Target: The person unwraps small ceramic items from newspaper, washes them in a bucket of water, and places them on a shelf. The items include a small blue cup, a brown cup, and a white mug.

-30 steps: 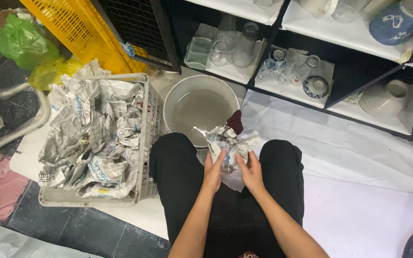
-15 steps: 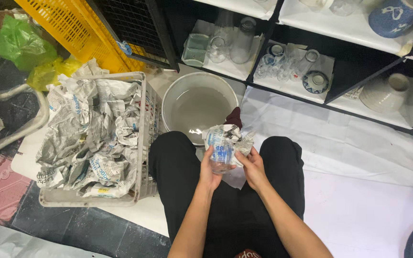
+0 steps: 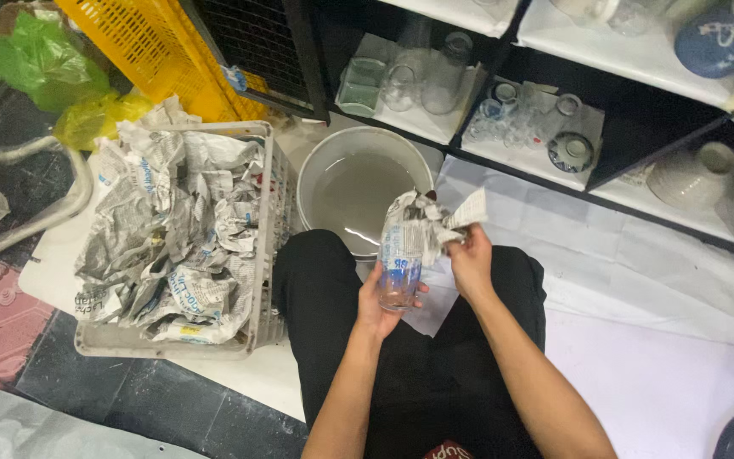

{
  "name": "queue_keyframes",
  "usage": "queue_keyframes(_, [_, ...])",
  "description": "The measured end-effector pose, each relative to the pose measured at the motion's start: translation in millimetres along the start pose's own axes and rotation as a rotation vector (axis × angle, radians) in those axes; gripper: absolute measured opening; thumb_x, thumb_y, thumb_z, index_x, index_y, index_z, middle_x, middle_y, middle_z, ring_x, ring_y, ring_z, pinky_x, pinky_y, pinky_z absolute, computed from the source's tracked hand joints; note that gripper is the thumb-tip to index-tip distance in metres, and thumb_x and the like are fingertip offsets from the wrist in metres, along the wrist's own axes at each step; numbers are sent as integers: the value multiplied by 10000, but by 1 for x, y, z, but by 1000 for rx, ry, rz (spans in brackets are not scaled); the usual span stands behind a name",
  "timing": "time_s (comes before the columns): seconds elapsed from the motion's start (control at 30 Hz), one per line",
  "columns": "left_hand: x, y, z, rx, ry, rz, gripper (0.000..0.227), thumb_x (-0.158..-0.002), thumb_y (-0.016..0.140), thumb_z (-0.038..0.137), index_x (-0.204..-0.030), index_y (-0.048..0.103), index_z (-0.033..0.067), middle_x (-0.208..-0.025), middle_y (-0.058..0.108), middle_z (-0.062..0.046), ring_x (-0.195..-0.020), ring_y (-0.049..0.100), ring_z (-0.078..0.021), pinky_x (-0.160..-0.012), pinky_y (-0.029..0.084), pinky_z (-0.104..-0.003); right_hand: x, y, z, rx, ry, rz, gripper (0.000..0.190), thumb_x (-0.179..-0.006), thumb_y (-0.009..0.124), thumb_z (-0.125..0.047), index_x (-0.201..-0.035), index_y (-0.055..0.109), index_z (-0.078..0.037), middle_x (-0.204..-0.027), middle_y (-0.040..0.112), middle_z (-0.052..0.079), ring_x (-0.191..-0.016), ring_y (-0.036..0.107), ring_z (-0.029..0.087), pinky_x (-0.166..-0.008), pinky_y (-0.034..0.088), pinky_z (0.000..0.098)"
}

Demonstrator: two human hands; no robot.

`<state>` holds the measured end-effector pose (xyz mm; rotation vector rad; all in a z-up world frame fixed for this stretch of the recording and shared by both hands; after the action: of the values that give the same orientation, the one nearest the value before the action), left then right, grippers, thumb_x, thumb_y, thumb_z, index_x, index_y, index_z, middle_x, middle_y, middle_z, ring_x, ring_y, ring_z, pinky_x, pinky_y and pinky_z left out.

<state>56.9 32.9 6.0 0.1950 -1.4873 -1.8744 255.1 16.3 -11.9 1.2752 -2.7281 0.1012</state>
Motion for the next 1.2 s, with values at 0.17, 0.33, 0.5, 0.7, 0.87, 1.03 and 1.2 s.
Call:
queue_keyframes(0.17, [6,17,11,19,61,-183,737,-972,469,663,-1572,383,244,-1335,614,-254,-906,687,-283,-632,591,-367,-26,42,-86,20,-289,-10,456,-770,486,157,-1195,616,54,-1123,699,120,-947,672,172,-774,564,293])
queue_keyframes(0.33, [2,4,8,88,87,-128,808,-993,437,734,-1574,359,177,-1282,615,-232,-901,690,-305,-614,574,-382,-15,141,-153,34,-443,-339,466,-852,478,106,-1284,635,25,-1159,715,98,-1047,662,143,-873,536,261])
queue_keyframes(0.5, [-8,-31,-6,140,63,148,797,-1004,413,688,-1572,330,136,-1160,628,-83,-922,686,-280,-675,576,-457,32,241,-175,402,-663,-630,405,-832,566,53,-1226,661,39,-1234,685,168,-1125,694,340,-929,559,344])
queue_keyframes(0.7, [-11,-28,-3,-26,404,-120,583,-1248,439,417,-1735,294,133,-1251,582,-121,-1165,620,-256,-1054,535,-464,87,352,-141,670,-656,-1040,511,-856,640,-195,-1255,571,117,-1333,488,289,-1132,570,469,-947,481,475])
queue_keyframes(0.87, [-18,-41,-2,235,87,-118,596,-1068,424,451,-1626,259,320,-1250,650,-139,-976,711,-355,-743,613,-521,139,394,-74,1399,-857,-1126,398,-955,538,-298,-1146,711,6,-1311,605,200,-1202,596,346,-1067,358,544])
queue_keyframes(1.03, [-12,-33,6,262,216,-56,641,-1061,423,399,-1663,288,227,-1281,653,-202,-946,722,-384,-662,630,-499,148,399,-40,1678,-736,-1107,347,-895,582,-247,-1139,743,-59,-1195,704,170,-1232,566,341,-1126,216,579])
queue_keyframes(1.2, [-12,-25,17,248,266,43,634,-1005,406,423,-1608,329,242,-1234,656,-187,-924,725,-363,-627,620,-482,147,389,-73,1406,-880,-870,240,-862,633,-212,-1004,791,-100,-1192,705,212,-1281,531,429,-1132,246,615])
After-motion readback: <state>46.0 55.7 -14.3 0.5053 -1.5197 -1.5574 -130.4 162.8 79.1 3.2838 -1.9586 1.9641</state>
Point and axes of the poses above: each hand's wrist, its own x-axis away from the middle knuckle, its own y-axis out of the palm, z = x × y, the point moved 5 cm from there along -x, towards the middle knuckle
